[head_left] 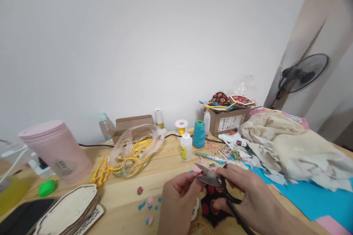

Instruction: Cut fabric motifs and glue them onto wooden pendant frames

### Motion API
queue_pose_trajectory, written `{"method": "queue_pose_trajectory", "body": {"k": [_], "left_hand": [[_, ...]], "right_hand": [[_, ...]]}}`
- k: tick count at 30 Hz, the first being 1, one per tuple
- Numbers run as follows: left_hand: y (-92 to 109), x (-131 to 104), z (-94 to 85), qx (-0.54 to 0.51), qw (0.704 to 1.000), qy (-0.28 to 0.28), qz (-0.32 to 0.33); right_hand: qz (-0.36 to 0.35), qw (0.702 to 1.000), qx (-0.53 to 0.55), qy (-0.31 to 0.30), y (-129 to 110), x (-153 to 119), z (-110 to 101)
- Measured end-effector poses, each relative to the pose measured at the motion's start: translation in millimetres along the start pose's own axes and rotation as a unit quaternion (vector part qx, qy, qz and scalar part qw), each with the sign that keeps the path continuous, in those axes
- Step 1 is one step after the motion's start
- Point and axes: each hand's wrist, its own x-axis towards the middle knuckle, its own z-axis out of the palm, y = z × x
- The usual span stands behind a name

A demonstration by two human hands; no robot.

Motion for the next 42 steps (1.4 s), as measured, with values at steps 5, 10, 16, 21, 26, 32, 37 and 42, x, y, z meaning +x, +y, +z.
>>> {"method": "queue_pose_trajectory", "body": {"k": [5, 10, 16, 21, 26, 32, 37, 42], "left_hand": [[-1, 1, -2.3, -0.01, 1.0, -0.013, -0.019], [1, 0, -2.1, 0.001, 1.0, -0.01, -0.016], [4, 0, -1.4, 0.0, 1.0, -0.016, -0.013], [7, -1, 1.0, 0.0, 1.0, 0.007, 0.001], [6, -2, 2.3, -0.007, 1.0, 0.014, -0.008], [-1, 0, 2.1, -0.017, 1.0, 0.023, -0.011], [-5, 1, -0.5, -0.014, 0.997, -0.02, -0.072], [0, 0, -0.5, -0.009, 0.998, -0.042, -0.051]], "right_hand": [[-0.028, 0.998, -0.038, 0.028, 0, -1, 5], [-0.043, 0.997, -0.05, 0.037, 2, -2, 7], [-0.043, 0.998, -0.036, 0.026, -2, -1, 5], [-0.032, 0.999, -0.036, 0.021, -4, 1, 4], [-0.032, 0.999, -0.016, 0.015, -6, -1, 4], [0.024, 1.0, 0.019, -0.008, 3, 2, -1], [0.102, 0.976, 0.19, 0.008, 13, 9, -10], [0.077, 0.954, 0.289, -0.014, 0, 16, -14]]}}
